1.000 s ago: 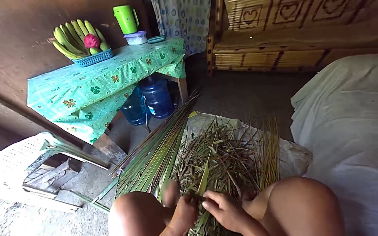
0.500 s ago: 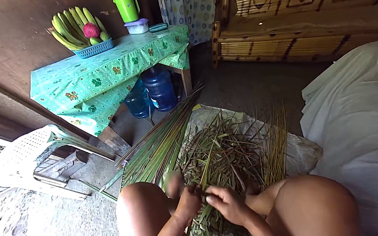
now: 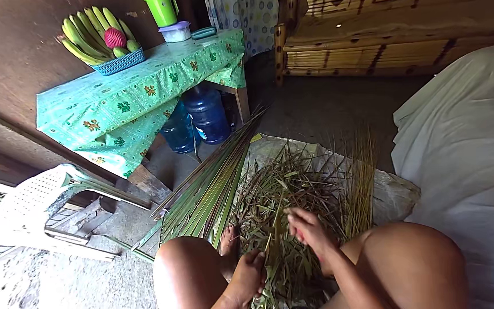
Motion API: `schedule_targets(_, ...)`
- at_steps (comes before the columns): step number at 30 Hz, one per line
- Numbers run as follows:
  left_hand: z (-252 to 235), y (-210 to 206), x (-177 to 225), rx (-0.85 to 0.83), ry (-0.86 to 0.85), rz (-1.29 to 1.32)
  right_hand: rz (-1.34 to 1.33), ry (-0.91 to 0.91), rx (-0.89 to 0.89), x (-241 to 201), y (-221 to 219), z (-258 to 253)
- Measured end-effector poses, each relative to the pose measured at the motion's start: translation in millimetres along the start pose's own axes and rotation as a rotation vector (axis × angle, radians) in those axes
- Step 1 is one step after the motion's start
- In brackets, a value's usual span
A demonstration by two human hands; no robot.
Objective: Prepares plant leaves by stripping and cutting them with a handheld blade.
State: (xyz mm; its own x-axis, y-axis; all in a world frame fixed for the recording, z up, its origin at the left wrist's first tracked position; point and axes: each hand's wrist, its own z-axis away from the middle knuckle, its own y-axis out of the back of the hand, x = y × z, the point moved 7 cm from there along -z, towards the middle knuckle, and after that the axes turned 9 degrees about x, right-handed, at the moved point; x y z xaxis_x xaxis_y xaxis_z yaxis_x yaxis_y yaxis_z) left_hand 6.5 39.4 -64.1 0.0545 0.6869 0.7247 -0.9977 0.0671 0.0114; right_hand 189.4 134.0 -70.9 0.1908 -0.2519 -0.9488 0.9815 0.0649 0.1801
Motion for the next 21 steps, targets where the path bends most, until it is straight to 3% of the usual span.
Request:
schedule_targets(2, -5.1, -3.0, 2.3, 0.0, 0.014, 0.012, -0.126, -0.075, -0.191, -3.1, -23.1, 18.6)
schedule_targets(4, -5.9, -6.6, 3.7, -0.031, 0.016, 0.046, -0.166, -0.111, -0.269, 0.1, -35.3, 25.5)
schedule_targets(11, 15.1, -5.6, -18.8, -0.207, -0.009, 0.118, -0.28, -0.127, -0.032, 0.4, -9.7, -1.5)
schedule_targets(17, 14.1, -2.2, -24.7, -0.298, 0.051, 0.397, -0.118, -0.025, -0.341, 1.0, -42.4, 32.3)
schedule_targets(21, 13.4, -5.6, -21.9, -0.375, 0.088, 0.522, -0.005, 0.114, -0.226, 5.5, -44.2, 33.0)
